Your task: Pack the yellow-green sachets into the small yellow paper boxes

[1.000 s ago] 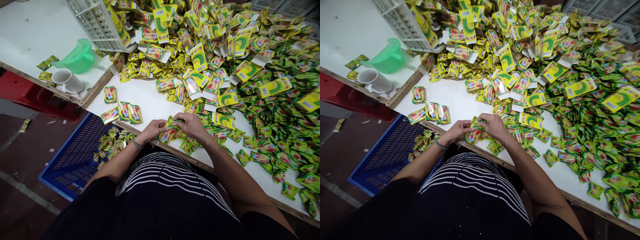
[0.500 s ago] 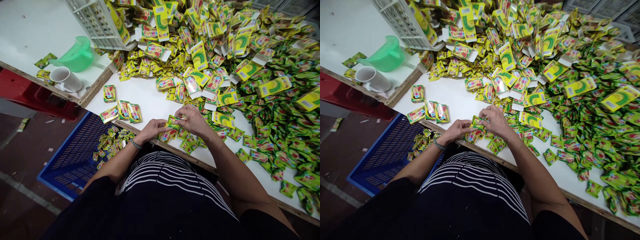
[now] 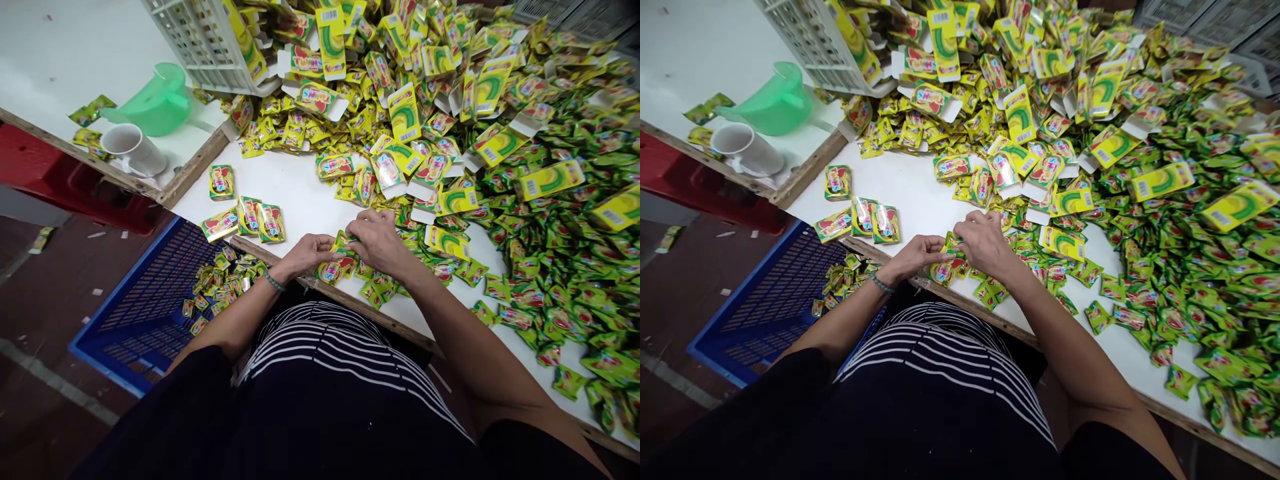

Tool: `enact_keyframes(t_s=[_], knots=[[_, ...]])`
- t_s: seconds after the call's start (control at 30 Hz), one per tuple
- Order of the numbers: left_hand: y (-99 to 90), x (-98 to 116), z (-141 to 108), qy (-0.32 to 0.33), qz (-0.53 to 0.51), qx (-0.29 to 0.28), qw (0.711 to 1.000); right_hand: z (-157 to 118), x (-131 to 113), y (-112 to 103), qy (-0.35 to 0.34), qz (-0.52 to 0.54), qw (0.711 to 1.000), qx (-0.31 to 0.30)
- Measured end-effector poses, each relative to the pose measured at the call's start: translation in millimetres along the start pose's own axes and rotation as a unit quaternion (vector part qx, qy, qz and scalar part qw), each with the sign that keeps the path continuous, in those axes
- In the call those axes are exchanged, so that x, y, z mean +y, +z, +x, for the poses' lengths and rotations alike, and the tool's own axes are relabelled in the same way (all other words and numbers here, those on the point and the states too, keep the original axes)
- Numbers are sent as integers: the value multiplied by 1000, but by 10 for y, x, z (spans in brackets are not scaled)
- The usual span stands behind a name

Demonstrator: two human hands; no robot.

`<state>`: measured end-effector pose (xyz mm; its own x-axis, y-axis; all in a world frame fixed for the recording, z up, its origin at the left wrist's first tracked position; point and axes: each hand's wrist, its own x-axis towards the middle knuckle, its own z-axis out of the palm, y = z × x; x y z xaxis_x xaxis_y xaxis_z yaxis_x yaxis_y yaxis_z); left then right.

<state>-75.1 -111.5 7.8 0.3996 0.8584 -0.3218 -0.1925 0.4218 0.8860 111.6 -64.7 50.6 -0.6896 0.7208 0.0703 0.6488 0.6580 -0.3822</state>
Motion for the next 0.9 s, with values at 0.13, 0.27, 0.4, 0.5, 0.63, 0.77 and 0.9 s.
enact_keyframes(t_s=[0.13, 0.27, 0.4, 0.5, 0.63, 0.77, 0.9], knots=[[-19, -10, 30, -22, -25, -14, 999, 31, 49, -1, 9, 33, 999, -29], [-31, -31, 63, -16, -1, -14, 1000, 90, 179, -89, 25, 68, 994, -78], [-46, -45, 85, -15, -5, -26, 1000, 146, 159, -133, -6, 22, 994, -103], [-41, -52, 77, -19, -14, -21, 1000, 138, 121, -115, -15, 23, 993, -113], [-21, -56, 41, -15, -13, -4, 1000, 78, 131, -80, 16, 112, 989, -91], [-25, -60, 11, 20, 42, 16, 999, 12, 30, 47, 49, 147, 987, -52], [-33, -55, -19, 32, 102, 30, 994, -89, -89, 194, 81, 189, 979, -16]])
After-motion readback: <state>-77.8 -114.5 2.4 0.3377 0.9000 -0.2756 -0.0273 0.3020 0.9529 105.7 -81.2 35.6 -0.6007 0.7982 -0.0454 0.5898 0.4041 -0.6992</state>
